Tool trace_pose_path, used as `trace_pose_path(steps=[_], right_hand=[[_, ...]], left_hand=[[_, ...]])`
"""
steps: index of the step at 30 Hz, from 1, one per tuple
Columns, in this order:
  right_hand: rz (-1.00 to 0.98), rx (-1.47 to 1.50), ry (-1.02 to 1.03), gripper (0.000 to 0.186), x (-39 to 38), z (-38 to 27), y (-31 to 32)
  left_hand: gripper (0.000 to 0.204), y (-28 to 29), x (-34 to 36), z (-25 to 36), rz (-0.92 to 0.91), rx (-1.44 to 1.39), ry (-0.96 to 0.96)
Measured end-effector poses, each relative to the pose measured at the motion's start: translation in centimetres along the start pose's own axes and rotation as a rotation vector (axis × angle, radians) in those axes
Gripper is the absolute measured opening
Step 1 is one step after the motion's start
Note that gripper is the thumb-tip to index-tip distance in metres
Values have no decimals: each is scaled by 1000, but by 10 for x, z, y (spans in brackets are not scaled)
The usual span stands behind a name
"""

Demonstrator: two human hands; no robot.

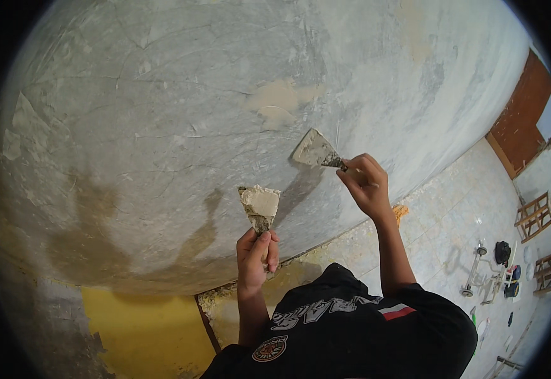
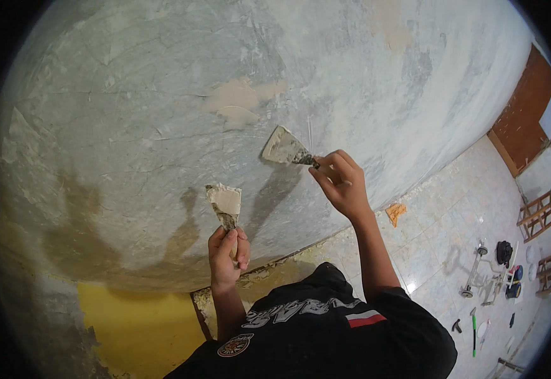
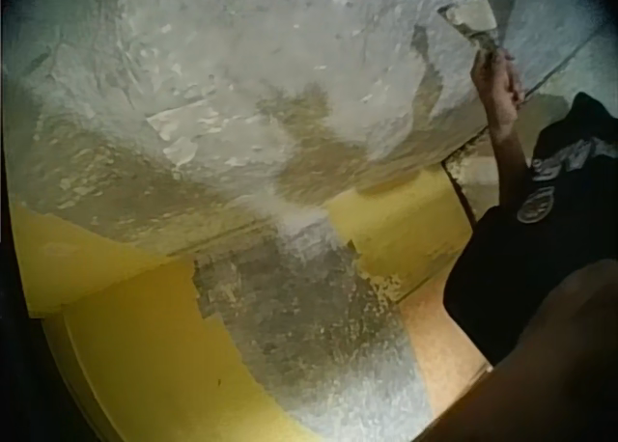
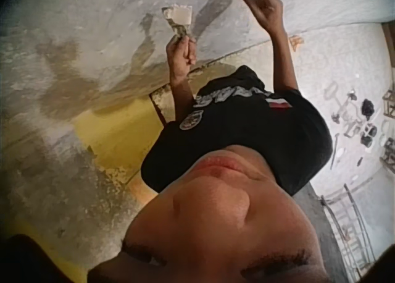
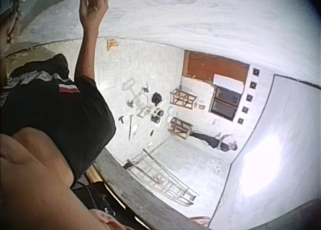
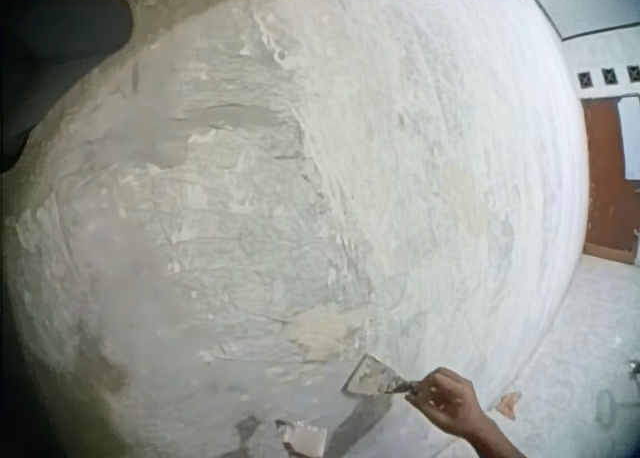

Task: The person applies and spreads putty onto a wall using putty knives.

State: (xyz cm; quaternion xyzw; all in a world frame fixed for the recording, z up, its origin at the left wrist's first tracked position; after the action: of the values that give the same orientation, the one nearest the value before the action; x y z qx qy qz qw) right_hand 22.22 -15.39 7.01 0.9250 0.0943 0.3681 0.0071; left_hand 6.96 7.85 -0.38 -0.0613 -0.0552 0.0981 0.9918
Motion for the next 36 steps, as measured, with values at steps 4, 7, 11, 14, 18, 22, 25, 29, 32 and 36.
trace_pose_path(steps=[4, 7, 11, 14, 18, 22, 25, 29, 32, 36], right_hand=[[-83, 27, 150, 15, 17, -27, -22], [-128, 62, 110, 16, 45, -44, -48], [-93, 106, 82, 18, 53, -19, -49], [-123, 7, 79, 18, 33, 5, -31], [-126, 52, 88, 19, 24, 2, -16], [-185, 45, 241, 19, 41, -41, -35], [-176, 37, 120, 18, 56, -38, -57], [-126, 51, 39, 17, 46, -15, -39], [-127, -27, -12, 15, 33, 2, -13], [-192, -15, 63, 14, 33, -16, -14]], left_hand=[[27, -11, 4, 1, -54, -2, 3], [27, -12, 6, 1, -87, -6, -3], [26, -21, 13, 5, -109, -6, -44], [25, -19, 11, 6, -113, 1, -39], [26, -12, 7, -2, -73, -10, -3], [25, -14, 10, -11, -73, -39, 33], [25, -19, 12, -16, -100, -10, 40], [24, -26, 13, -22, -115, 37, 44], [25, -25, 10, -19, -121, 12, 41], [25, -24, 5, -19, -118, -26, 42]])
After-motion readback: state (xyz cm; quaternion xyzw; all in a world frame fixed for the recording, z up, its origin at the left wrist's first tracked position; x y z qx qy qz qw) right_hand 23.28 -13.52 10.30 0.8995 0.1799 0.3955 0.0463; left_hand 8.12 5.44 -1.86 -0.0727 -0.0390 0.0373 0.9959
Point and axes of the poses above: each hand's wrist, its own x-axis towards the middle knuckle, its own y-axis out of the back of the hand, z = x × y, the point moved 9 cm from there along x, towards the middle knuckle, and after that the axes turned 15 degrees about x, right-handed, at the moved point
